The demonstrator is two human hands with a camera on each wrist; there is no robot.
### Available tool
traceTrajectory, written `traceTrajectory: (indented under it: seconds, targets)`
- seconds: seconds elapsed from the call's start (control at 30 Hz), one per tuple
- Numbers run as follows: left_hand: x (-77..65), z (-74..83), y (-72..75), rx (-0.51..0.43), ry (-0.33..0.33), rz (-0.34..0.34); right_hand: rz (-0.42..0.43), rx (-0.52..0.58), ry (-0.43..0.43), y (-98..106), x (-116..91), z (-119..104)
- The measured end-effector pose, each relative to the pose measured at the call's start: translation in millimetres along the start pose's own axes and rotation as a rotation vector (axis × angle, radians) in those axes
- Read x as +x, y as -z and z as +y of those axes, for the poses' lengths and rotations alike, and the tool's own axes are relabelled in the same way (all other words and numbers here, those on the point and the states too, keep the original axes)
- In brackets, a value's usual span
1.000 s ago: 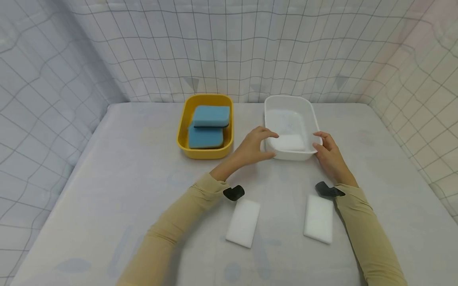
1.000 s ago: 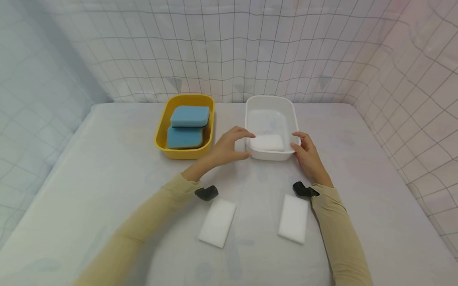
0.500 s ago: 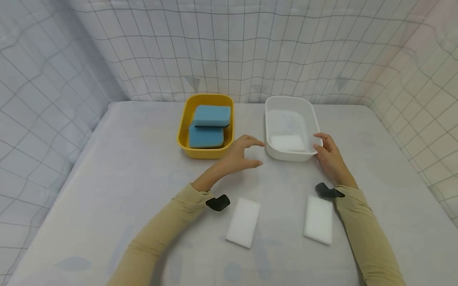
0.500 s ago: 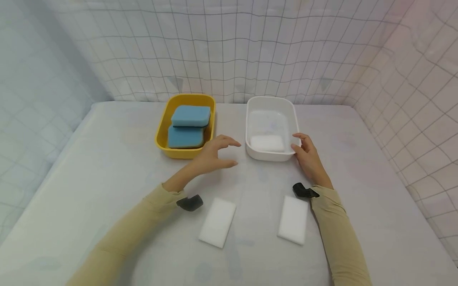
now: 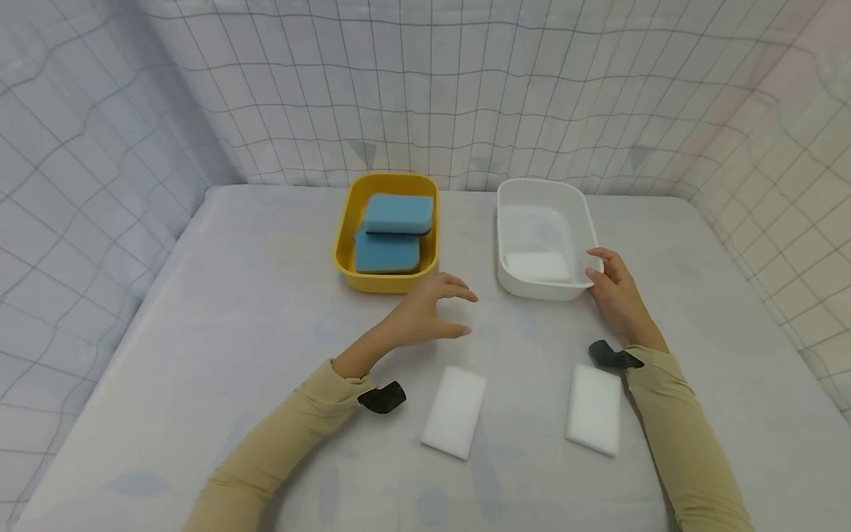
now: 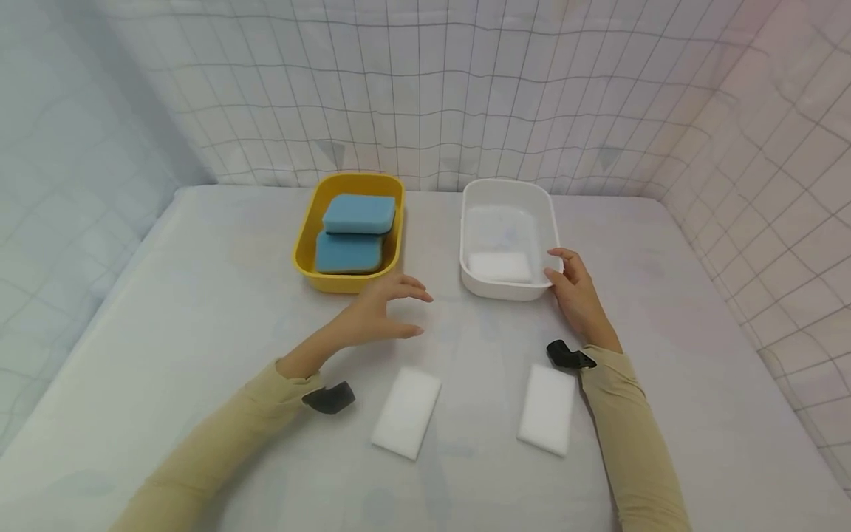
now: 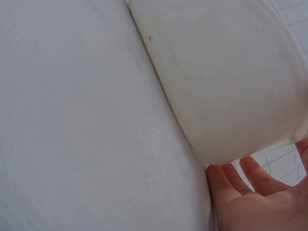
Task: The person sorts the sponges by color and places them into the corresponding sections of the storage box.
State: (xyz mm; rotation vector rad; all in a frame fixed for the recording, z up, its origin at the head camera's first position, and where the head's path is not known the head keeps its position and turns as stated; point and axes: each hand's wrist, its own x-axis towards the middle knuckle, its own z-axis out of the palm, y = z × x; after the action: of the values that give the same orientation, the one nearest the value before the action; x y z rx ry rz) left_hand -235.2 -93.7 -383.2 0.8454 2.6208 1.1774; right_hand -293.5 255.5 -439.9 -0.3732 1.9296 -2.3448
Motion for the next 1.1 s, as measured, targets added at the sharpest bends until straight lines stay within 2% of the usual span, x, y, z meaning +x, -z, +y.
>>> traceTrajectory:
  seconds: [0.57,0.87,1.1]
  targets:
    - [-28.0,-8.5,-6.8,0.017,-0.053,-0.085,0.007,-0.015,0.005,1,0,-2]
    - [-43.5,-15.5,-16.4,-0.105,0.001,-0.221,0.003,-0.014,0.001,-1,0,0]
    - [-55.6,-18.9,-22.4,-0.119,0.007,-0.286,0.02,-0.04,-0.018,-2,1,0]
